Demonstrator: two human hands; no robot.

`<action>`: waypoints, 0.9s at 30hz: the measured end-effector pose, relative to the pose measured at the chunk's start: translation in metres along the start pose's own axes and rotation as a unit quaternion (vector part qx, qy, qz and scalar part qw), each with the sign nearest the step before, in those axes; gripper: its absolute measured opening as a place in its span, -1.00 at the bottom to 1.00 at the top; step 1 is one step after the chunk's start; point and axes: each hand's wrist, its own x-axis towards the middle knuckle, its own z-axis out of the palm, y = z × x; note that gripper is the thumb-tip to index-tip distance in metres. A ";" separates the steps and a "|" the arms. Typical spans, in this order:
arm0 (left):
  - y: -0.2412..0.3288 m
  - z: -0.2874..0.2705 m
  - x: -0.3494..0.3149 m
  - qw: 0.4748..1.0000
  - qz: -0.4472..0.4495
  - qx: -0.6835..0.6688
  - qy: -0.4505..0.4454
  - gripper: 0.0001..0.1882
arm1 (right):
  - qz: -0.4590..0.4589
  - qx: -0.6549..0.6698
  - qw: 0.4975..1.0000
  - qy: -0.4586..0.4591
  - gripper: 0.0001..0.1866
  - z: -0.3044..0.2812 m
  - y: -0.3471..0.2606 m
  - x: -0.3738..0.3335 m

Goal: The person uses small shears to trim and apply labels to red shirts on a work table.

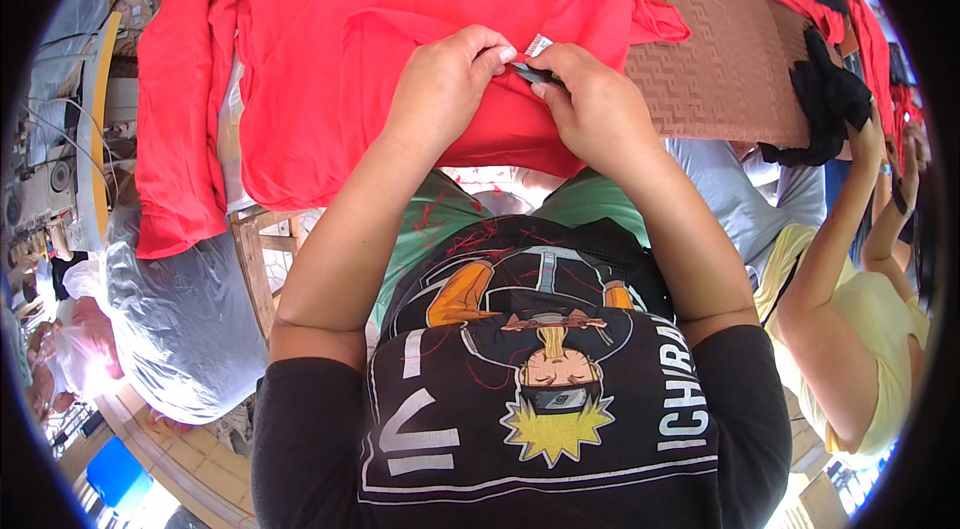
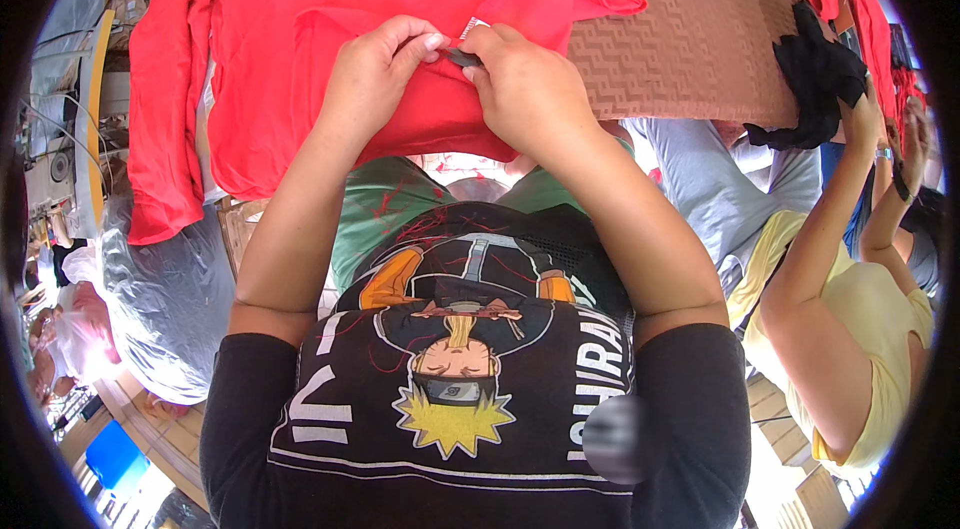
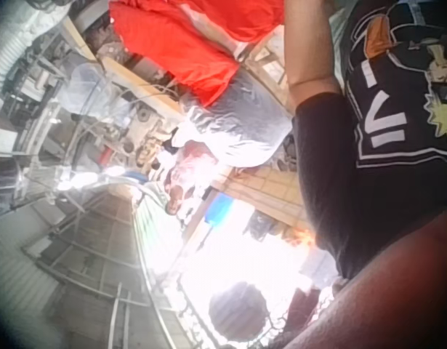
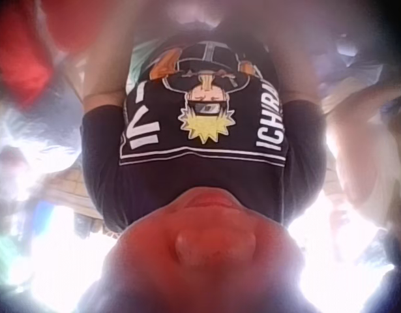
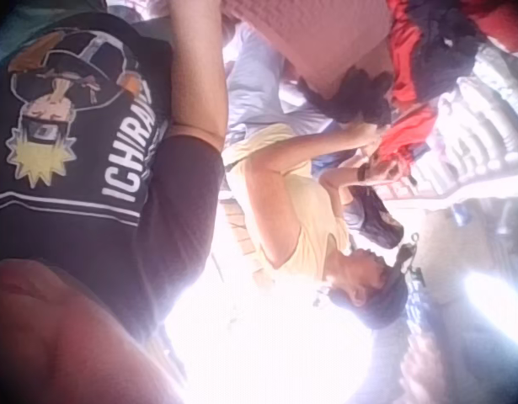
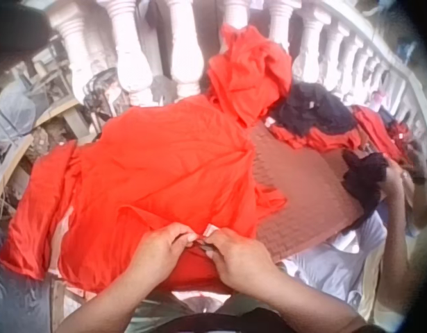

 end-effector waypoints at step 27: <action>-0.005 -0.013 -0.003 0.993 0.091 0.081 -0.012 -0.82 | 0.027 0.165 0.986 0.018 -0.80 0.001 0.009 -0.006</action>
